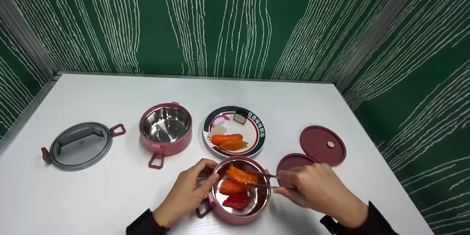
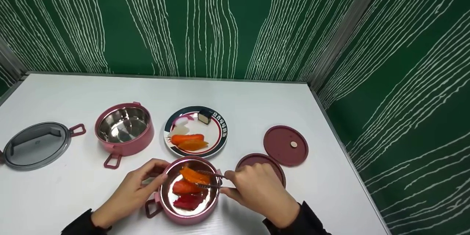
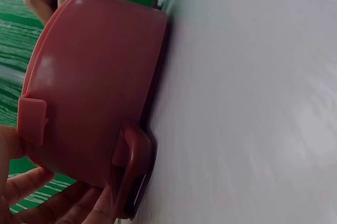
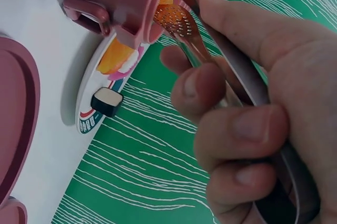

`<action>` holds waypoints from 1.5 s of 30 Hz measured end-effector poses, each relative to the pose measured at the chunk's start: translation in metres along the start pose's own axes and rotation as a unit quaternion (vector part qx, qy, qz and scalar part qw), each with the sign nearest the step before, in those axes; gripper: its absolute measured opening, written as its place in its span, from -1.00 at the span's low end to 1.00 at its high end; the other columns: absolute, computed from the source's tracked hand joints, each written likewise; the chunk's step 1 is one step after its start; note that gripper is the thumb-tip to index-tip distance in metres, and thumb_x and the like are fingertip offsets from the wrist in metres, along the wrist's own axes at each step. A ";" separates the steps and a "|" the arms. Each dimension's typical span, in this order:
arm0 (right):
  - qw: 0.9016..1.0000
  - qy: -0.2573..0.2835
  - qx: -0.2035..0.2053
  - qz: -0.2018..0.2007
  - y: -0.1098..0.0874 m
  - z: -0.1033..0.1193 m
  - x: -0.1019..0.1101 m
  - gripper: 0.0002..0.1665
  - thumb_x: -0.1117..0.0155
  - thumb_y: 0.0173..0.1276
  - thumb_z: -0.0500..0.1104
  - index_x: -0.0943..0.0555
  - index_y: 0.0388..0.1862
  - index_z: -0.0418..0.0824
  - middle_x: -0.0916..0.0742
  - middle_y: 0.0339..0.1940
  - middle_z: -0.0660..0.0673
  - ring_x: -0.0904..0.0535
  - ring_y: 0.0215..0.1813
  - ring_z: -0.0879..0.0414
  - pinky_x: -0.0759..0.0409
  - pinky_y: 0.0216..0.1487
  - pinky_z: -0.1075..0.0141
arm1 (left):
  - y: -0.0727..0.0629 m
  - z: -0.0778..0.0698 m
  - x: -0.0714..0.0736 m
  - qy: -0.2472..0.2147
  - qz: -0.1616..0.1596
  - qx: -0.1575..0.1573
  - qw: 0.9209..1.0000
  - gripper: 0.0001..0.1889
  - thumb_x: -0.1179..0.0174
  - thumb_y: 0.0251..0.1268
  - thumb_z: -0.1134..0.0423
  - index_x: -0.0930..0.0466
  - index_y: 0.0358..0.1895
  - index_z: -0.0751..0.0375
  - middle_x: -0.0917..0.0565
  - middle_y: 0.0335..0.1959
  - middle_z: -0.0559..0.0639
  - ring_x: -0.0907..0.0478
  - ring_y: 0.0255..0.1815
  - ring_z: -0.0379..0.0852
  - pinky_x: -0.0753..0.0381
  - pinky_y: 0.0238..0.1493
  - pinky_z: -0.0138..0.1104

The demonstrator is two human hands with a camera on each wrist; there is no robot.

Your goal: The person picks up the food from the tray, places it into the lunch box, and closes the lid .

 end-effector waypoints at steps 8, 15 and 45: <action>0.999 0.010 -0.010 0.031 0.003 -0.001 -0.009 -0.70 -0.44 0.33 0.21 -0.69 -0.39 0.05 -0.38 -0.70 0.27 -0.31 -0.64 0.36 -0.09 -0.67 0.47 | 0.000 0.000 0.000 -0.007 0.003 0.005 1.000 -0.74 -0.17 0.55 0.04 -0.57 0.15 0.01 -0.73 -0.01 -0.14 -0.66 0.05 -0.18 -0.64 0.18 -0.16; 0.999 0.017 -0.018 0.021 0.005 -0.002 -0.009 -0.71 -0.48 0.30 0.19 -0.76 -0.31 0.02 -0.51 -0.66 0.23 -0.39 -0.62 0.35 -0.20 -0.65 0.48 | -0.001 0.001 0.000 -0.009 0.004 0.010 1.000 -0.72 -0.18 0.55 0.02 -0.58 0.15 0.02 -0.74 -0.02 -0.12 -0.65 0.04 -0.18 -0.64 0.19 -0.16; 0.992 -0.017 -0.126 -0.020 0.066 -0.080 -0.007 -0.58 -0.39 0.38 0.22 -0.78 -0.10 -0.08 -0.49 -0.71 0.17 -0.43 -0.61 0.18 -0.43 -0.61 0.17 | 0.000 0.002 0.000 -0.012 0.006 0.010 1.000 -0.74 -0.18 0.55 0.06 -0.58 0.14 0.06 -0.74 -0.04 -0.08 -0.65 0.03 -0.15 -0.67 0.15 -0.18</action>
Point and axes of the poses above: each hand's wrist, its own y-axis towards the middle knuckle, its own x-axis out of the back of the hand, z = x × y, the point moved 3 cm from there along y, towards the middle knuckle
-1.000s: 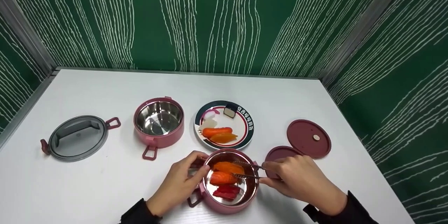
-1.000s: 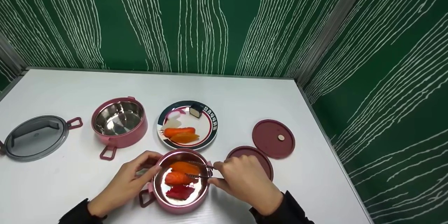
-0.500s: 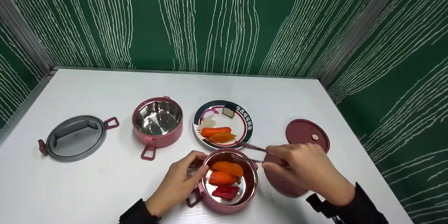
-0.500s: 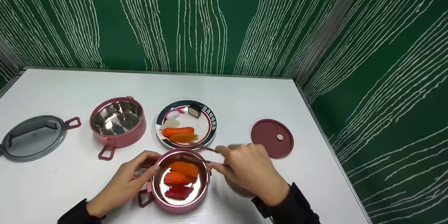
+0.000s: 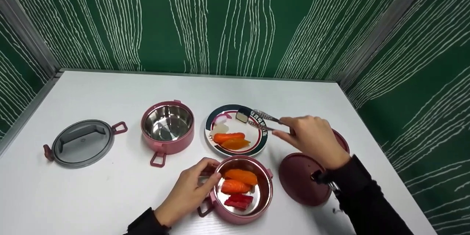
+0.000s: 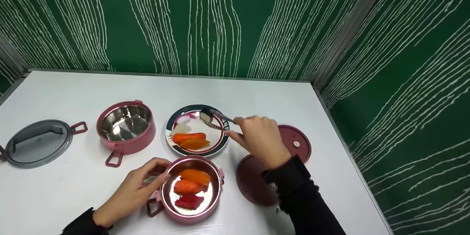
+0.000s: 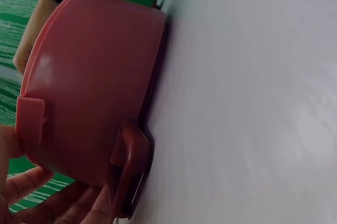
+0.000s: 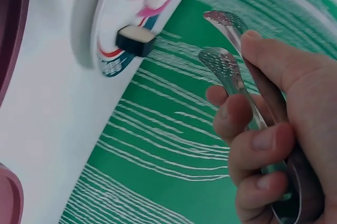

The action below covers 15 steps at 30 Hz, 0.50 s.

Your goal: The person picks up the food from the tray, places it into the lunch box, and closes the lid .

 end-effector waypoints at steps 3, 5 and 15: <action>1.000 -0.008 -0.011 0.008 0.012 -0.008 -0.011 -0.59 -0.39 0.38 0.23 -0.77 -0.16 -0.07 -0.51 -0.71 0.13 -0.48 -0.58 0.11 -0.46 -0.60 0.09 | 0.000 0.000 0.000 -0.002 0.000 0.000 1.000 -0.75 -0.18 0.55 0.09 -0.58 0.14 0.07 -0.74 -0.04 -0.08 -0.65 0.03 -0.15 -0.67 0.15 -0.18; 1.000 -0.014 -0.018 0.015 0.019 -0.011 -0.018 -0.59 -0.39 0.38 0.24 -0.78 -0.18 -0.07 -0.51 -0.71 0.12 -0.50 -0.57 0.07 -0.47 -0.58 0.04 | 0.000 -0.001 0.000 -0.002 0.000 -0.002 1.000 -0.76 -0.19 0.55 0.11 -0.58 0.13 0.08 -0.74 -0.05 -0.08 -0.65 0.03 -0.15 -0.66 0.15 -0.17; 0.997 -0.012 -0.058 0.050 0.036 -0.019 -0.042 -0.48 -0.39 0.35 0.27 -0.81 -0.04 -0.11 -0.64 -0.64 0.00 -0.63 -0.43 -0.12 -0.59 -0.48 -0.09 | 0.001 -0.003 0.001 -0.004 0.002 -0.001 1.000 -0.77 -0.18 0.55 0.13 -0.58 0.13 0.07 -0.73 -0.04 -0.11 -0.65 0.04 -0.18 -0.65 0.16 -0.17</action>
Point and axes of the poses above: each hand's wrist, its own y-axis towards the middle knuckle, its own x-axis out of the back of the hand, z = x × y, the point moved 3 cm from there along y, towards the middle knuckle
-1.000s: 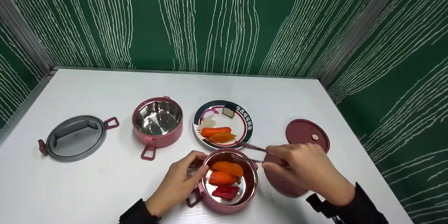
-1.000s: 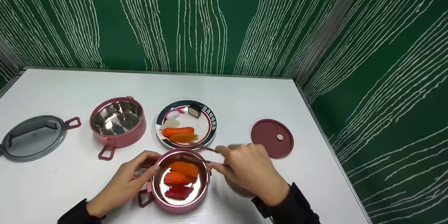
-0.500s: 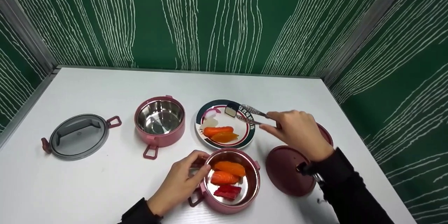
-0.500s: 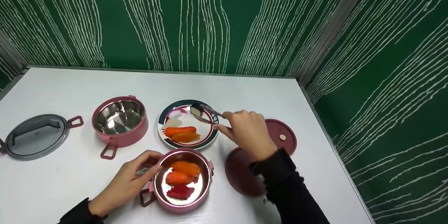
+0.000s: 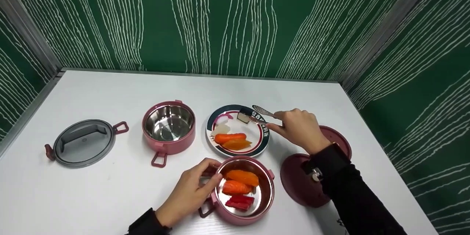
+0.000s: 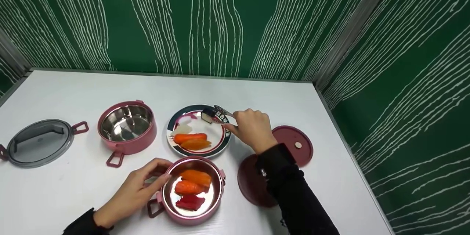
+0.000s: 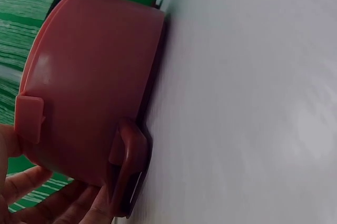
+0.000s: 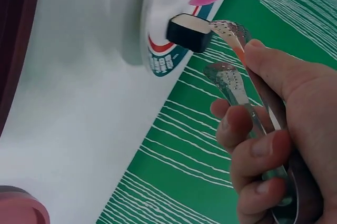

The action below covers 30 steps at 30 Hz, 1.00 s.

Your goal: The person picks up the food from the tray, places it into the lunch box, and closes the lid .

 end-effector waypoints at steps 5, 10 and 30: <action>1.000 -0.001 -0.010 0.021 0.004 -0.001 -0.009 -0.44 -0.38 0.36 0.28 -0.80 0.00 -0.14 -0.68 -0.59 -0.05 -0.64 -0.40 -0.13 -0.61 -0.43 -0.09 | -0.001 0.001 0.000 -0.002 -0.002 -0.001 1.000 -0.77 -0.18 0.55 0.13 -0.58 0.13 0.08 -0.73 -0.04 -0.10 -0.65 0.03 -0.17 -0.66 0.15 -0.19; 1.000 0.004 -0.011 0.029 0.007 0.000 -0.015 -0.44 -0.41 0.33 0.28 -0.80 0.00 -0.14 -0.69 -0.57 -0.06 -0.61 -0.43 -0.08 -0.59 -0.45 -0.04 | -0.001 0.001 0.000 -0.002 -0.001 0.001 1.000 -0.77 -0.17 0.56 0.11 -0.58 0.14 0.06 -0.73 -0.03 -0.12 -0.64 0.05 -0.18 -0.65 0.16 -0.20; 1.000 0.006 0.026 -0.004 0.001 0.006 -0.020 -0.65 -0.43 0.37 0.16 -0.83 -0.18 -0.09 -0.73 -0.56 -0.07 -0.61 -0.49 -0.04 -0.54 -0.52 -0.03 | 0.001 0.003 -0.002 0.019 -0.015 -0.020 1.000 -0.79 -0.19 0.55 0.16 -0.59 0.11 0.09 -0.74 -0.07 -0.09 -0.64 0.01 -0.21 -0.62 0.15 -0.18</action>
Point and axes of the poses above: each hand's wrist, its own y-axis towards the middle knuckle, its own x-axis out of the back of the hand, z = x × y, the point moved 3 cm from there along y, towards the middle knuckle
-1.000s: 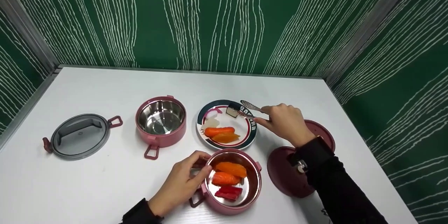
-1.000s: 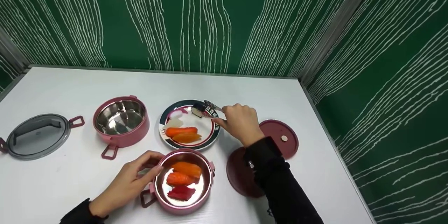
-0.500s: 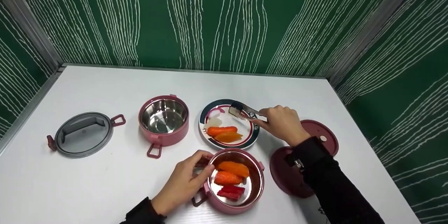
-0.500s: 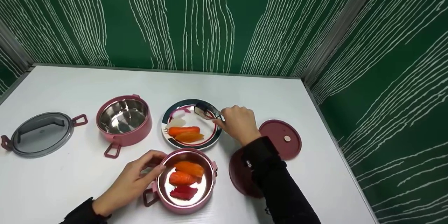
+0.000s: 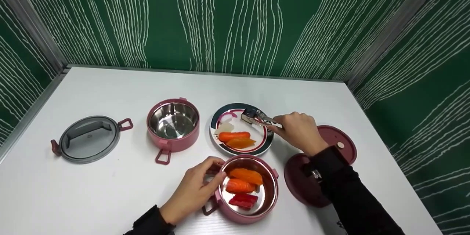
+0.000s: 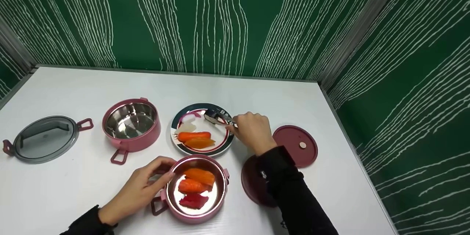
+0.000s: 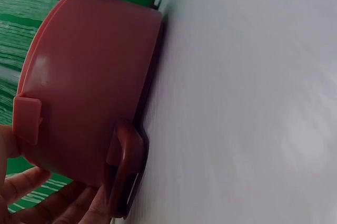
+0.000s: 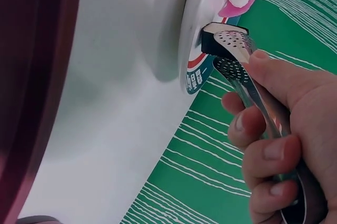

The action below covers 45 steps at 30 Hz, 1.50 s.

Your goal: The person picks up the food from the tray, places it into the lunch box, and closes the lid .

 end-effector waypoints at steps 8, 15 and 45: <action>1.000 -0.006 0.010 -0.012 -0.013 0.000 0.005 -0.67 -0.44 0.36 0.16 -0.82 -0.21 -0.07 -0.60 -0.67 0.03 -0.51 -0.57 0.01 -0.47 -0.59 0.04 | 0.000 0.001 -0.001 -0.001 0.004 0.008 1.000 -0.79 -0.19 0.55 0.15 -0.58 0.12 0.08 -0.74 -0.07 -0.09 -0.64 0.01 -0.19 -0.63 0.14 -0.19; 1.000 0.003 0.011 -0.020 -0.024 0.002 0.016 -0.67 -0.43 0.38 0.15 -0.80 -0.21 -0.09 -0.54 -0.71 0.09 -0.44 -0.58 0.08 -0.39 -0.59 0.16 | -0.001 0.001 0.000 0.000 0.003 0.011 1.000 -0.78 -0.19 0.54 0.16 -0.58 0.12 0.11 -0.74 -0.07 -0.07 -0.64 0.00 -0.20 -0.63 0.15 -0.20; 0.986 0.056 0.129 -0.086 -0.121 0.054 0.075 -0.79 -0.53 0.27 0.11 -0.78 -0.20 0.09 -0.71 -0.48 0.26 -0.53 -0.52 0.39 -0.47 -0.59 0.40 | -0.001 0.003 0.000 -0.007 0.010 0.020 1.000 -0.77 -0.18 0.55 0.09 -0.58 0.14 0.01 -0.72 -0.04 -0.17 -0.63 0.04 -0.22 -0.62 0.18 -0.18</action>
Point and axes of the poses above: each hand's wrist, its own y-axis towards the middle knuckle, its own x-axis out of the back of the hand, z = x × y, the point moved 3 cm from there along y, towards the middle knuckle
